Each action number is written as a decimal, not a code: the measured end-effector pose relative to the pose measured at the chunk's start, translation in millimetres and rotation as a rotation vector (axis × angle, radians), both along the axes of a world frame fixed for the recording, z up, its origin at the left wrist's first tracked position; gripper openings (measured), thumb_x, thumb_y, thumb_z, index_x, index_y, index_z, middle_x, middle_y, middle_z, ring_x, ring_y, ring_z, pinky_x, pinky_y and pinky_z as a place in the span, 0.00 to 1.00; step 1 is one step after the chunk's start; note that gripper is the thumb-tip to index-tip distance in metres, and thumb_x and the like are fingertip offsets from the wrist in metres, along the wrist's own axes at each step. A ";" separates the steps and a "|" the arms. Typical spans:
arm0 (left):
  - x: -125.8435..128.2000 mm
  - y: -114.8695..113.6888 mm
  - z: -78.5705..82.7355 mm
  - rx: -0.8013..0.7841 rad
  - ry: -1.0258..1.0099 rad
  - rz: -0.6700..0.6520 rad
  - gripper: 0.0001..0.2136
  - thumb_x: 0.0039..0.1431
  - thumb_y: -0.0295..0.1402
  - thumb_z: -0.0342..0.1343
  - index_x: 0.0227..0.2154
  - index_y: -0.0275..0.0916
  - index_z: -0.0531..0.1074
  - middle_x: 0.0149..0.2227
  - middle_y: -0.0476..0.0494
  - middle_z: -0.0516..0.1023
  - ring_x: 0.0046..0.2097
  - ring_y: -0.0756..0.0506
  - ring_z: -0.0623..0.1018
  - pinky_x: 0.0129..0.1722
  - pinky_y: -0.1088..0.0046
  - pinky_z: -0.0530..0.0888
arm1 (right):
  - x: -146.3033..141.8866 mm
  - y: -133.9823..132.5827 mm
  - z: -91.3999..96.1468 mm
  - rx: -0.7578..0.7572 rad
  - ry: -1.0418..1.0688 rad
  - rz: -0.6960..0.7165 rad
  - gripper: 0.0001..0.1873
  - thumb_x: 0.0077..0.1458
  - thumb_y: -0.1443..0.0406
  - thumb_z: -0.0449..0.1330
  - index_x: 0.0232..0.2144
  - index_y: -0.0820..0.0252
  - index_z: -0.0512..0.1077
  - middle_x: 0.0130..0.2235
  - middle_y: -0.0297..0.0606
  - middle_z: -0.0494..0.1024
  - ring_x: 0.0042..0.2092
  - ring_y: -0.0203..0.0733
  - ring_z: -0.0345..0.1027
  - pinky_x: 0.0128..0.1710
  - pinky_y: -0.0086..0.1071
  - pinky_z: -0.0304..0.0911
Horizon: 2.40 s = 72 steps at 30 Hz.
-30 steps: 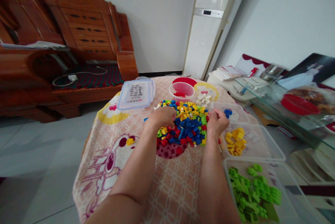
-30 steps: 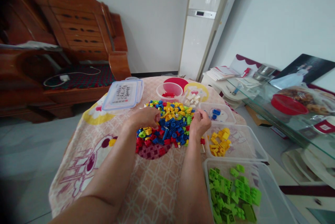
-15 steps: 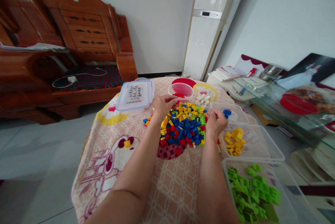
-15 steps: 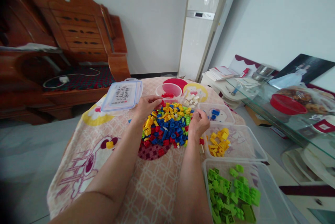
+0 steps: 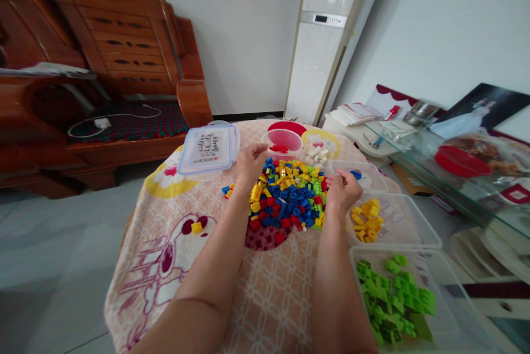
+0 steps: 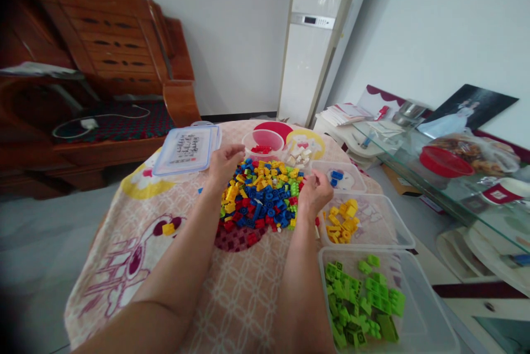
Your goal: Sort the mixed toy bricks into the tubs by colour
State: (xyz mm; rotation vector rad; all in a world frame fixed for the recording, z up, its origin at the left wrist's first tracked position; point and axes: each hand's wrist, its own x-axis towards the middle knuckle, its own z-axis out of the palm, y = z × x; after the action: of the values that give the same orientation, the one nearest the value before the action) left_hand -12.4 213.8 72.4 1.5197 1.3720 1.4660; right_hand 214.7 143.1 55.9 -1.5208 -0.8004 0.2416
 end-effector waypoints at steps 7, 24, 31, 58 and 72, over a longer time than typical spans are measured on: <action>-12.7 -5.8 6.4 -0.040 0.270 0.083 0.15 0.55 0.33 0.55 0.41 0.36 0.83 0.40 0.41 0.86 0.42 0.43 0.82 0.46 0.69 0.77 | 6.7 -7.9 11.7 -0.182 -0.423 -0.105 0.17 0.50 0.67 0.53 0.36 0.60 0.81 0.35 0.48 0.83 0.40 0.52 0.76 0.49 0.43 0.68; -12.4 -7.6 5.6 -0.047 0.293 0.009 0.13 0.55 0.35 0.57 0.38 0.38 0.84 0.35 0.44 0.86 0.37 0.44 0.81 0.42 0.71 0.76 | 9.4 -1.8 3.8 -0.261 -0.408 0.213 0.14 0.44 0.65 0.56 0.31 0.57 0.82 0.33 0.39 0.85 0.37 0.48 0.78 0.47 0.42 0.71; -22.8 -9.7 10.7 -0.059 0.311 0.017 0.13 0.54 0.34 0.57 0.38 0.39 0.84 0.35 0.45 0.86 0.37 0.44 0.81 0.42 0.72 0.76 | 6.7 -3.3 10.3 -0.203 -0.416 0.193 0.14 0.46 0.61 0.57 0.30 0.55 0.83 0.33 0.39 0.85 0.36 0.47 0.78 0.46 0.40 0.71; -34.7 -8.6 11.8 -0.050 0.381 0.069 0.15 0.55 0.35 0.56 0.39 0.36 0.84 0.35 0.42 0.86 0.37 0.44 0.81 0.42 0.71 0.73 | -36.1 -17.6 40.9 -0.375 -0.624 0.493 0.11 0.58 0.64 0.62 0.40 0.55 0.83 0.37 0.37 0.85 0.39 0.43 0.78 0.43 0.32 0.67; -31.4 -12.6 15.3 -0.062 0.396 0.055 0.14 0.54 0.35 0.56 0.38 0.37 0.84 0.35 0.44 0.85 0.38 0.44 0.81 0.42 0.72 0.74 | -73.7 -22.4 44.2 -0.726 -0.964 0.627 0.10 0.55 0.63 0.65 0.41 0.57 0.81 0.44 0.43 0.84 0.49 0.48 0.76 0.44 0.33 0.65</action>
State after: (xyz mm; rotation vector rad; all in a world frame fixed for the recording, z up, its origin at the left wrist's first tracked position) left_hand -43.7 201.2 87.7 1.8101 1.6796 1.1800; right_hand 141.1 120.7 100.0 -2.0277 -2.1401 0.2686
